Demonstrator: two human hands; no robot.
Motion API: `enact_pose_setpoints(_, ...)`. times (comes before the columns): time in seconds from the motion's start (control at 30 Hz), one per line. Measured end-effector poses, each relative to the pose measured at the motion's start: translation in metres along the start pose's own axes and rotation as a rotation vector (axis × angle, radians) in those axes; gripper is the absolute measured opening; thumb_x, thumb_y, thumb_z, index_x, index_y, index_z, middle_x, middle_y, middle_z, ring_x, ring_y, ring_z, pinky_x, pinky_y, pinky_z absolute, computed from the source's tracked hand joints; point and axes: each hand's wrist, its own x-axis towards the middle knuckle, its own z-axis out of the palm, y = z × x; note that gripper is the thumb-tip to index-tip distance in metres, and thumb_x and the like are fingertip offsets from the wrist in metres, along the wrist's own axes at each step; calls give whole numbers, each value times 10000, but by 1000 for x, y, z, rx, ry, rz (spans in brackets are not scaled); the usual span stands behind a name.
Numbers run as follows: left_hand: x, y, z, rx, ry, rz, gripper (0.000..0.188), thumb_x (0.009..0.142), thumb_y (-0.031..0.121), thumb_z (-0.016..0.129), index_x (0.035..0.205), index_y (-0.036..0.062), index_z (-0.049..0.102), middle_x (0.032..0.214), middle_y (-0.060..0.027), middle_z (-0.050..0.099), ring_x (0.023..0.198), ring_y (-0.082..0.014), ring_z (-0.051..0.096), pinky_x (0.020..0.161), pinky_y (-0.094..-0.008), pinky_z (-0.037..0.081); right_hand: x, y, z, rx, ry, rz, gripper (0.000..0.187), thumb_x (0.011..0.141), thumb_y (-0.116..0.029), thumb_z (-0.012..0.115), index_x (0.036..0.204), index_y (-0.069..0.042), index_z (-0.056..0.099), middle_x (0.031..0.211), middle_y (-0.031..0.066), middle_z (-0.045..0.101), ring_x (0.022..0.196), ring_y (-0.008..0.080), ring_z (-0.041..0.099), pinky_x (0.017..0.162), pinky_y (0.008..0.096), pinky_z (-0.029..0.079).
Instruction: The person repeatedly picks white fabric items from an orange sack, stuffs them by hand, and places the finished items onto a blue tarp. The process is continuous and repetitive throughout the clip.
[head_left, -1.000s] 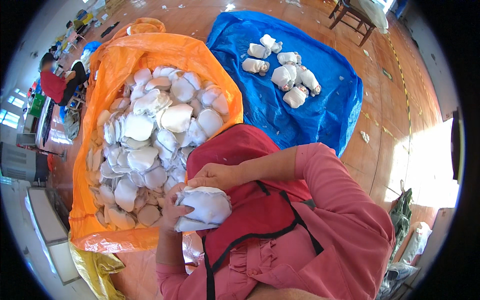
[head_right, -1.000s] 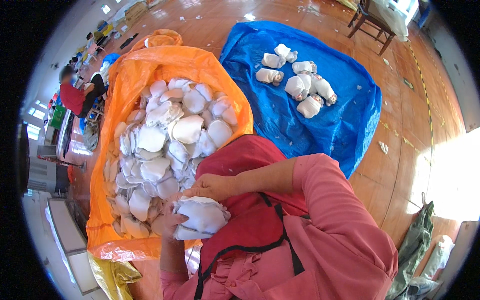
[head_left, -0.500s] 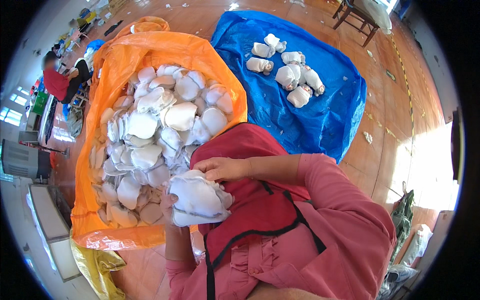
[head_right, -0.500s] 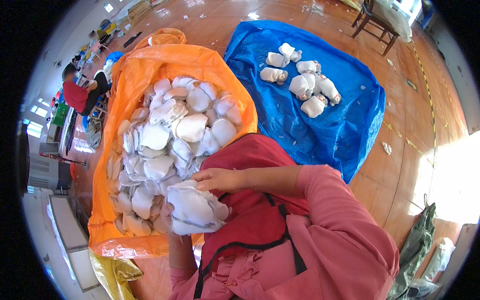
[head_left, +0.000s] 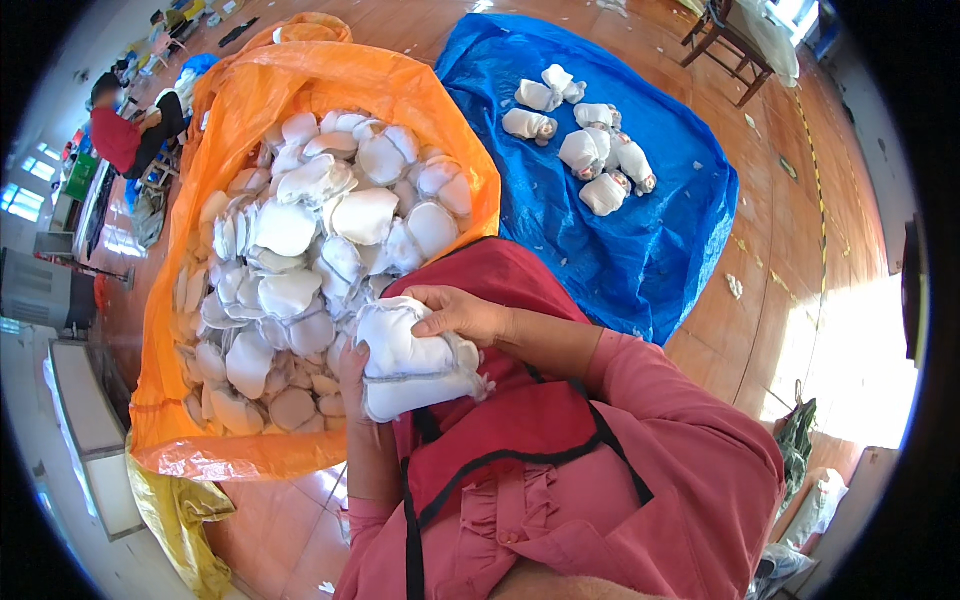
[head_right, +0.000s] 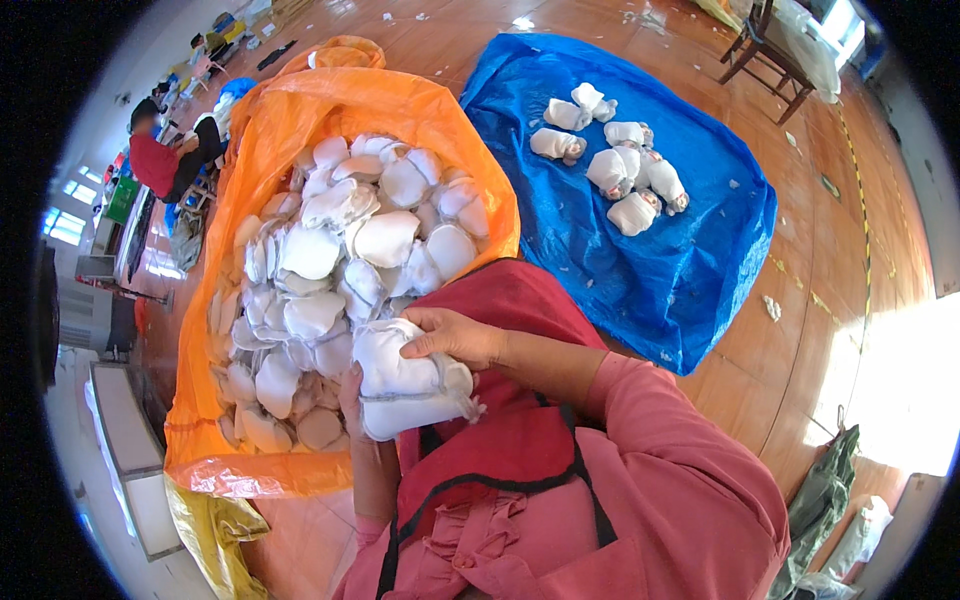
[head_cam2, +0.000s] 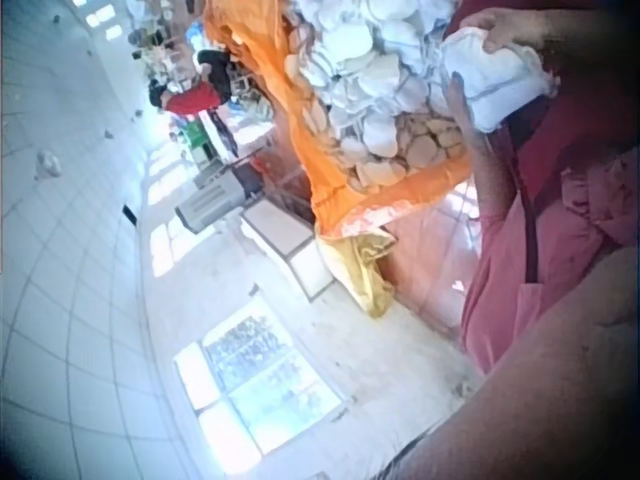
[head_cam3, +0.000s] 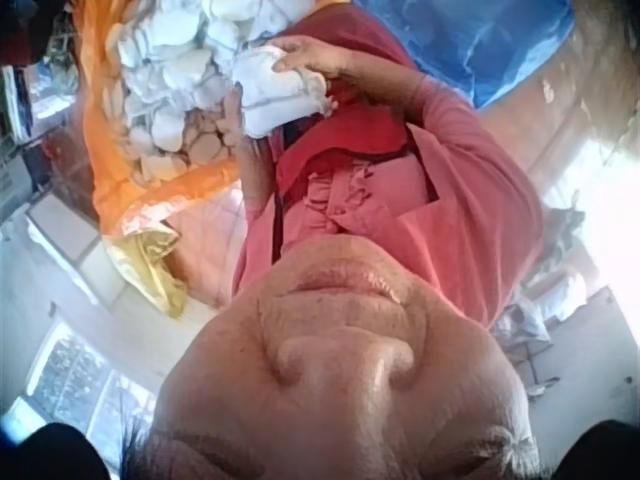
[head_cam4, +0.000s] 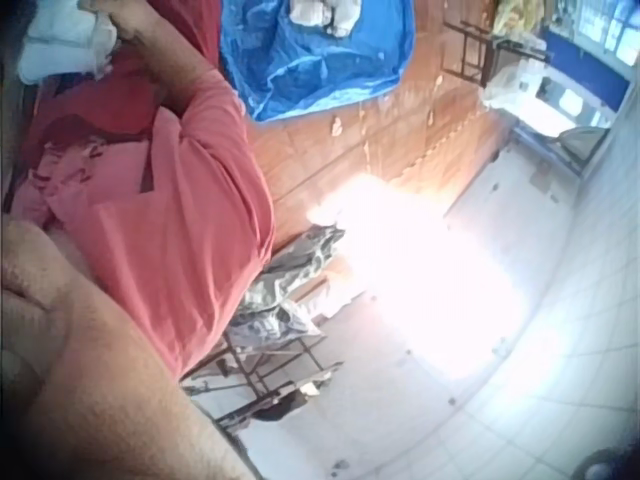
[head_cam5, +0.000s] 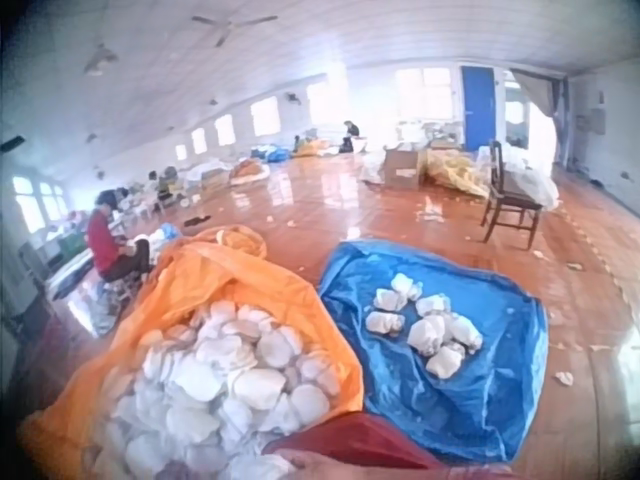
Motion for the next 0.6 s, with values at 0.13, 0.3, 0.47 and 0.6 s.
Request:
enact_pose_setpoints(0.13, 3, -7, -7, -69, -53, -26, 731, 730, 323, 821, 1270, -47, 494, 1105, -139, 641, 924, -221, 673, 814, -344, 569, 3, -1, -10, -12, 60, 35, 441, 781, -119, 751, 1157, -2, 553, 1031, 74, 632, 906, 166, 630, 826, 303, 522)
enact_pose_setpoints(0.3, 3, -6, -16, -7, -138, -102, 792, 648, 244, 867, 1286, -40, 494, 1125, -115, 642, 963, -221, 662, 848, -344, 547, 5, -6, -8, -148, 83, 106, 399, 720, -26, 710, 1092, -1, 568, 988, 75, 624, 891, 185, 622, 822, 318, 517)
enact_pose_setpoints(0.47, 9, 4, -4, 290, -105, -201, 651, 647, 95, 825, 1231, 16, 549, 1072, -69, 633, 987, -188, 615, 889, -330, 494, 8, 5, -31, -374, 131, 208, 358, 651, 58, 599, 1005, 3, 600, 928, 80, 629, 836, 193, 606, 767, 334, 504)
enact_pose_setpoints(0.6, 15, 7, -1, 868, -143, -181, 568, 678, 114, 814, 1178, 51, 551, 1032, -43, 621, 969, -162, 598, 837, -306, 482, 13, 10, -31, -826, 241, 176, 221, 643, 59, 608, 848, -23, 627, 795, 57, 630, 766, 167, 592, 674, 338, 482)
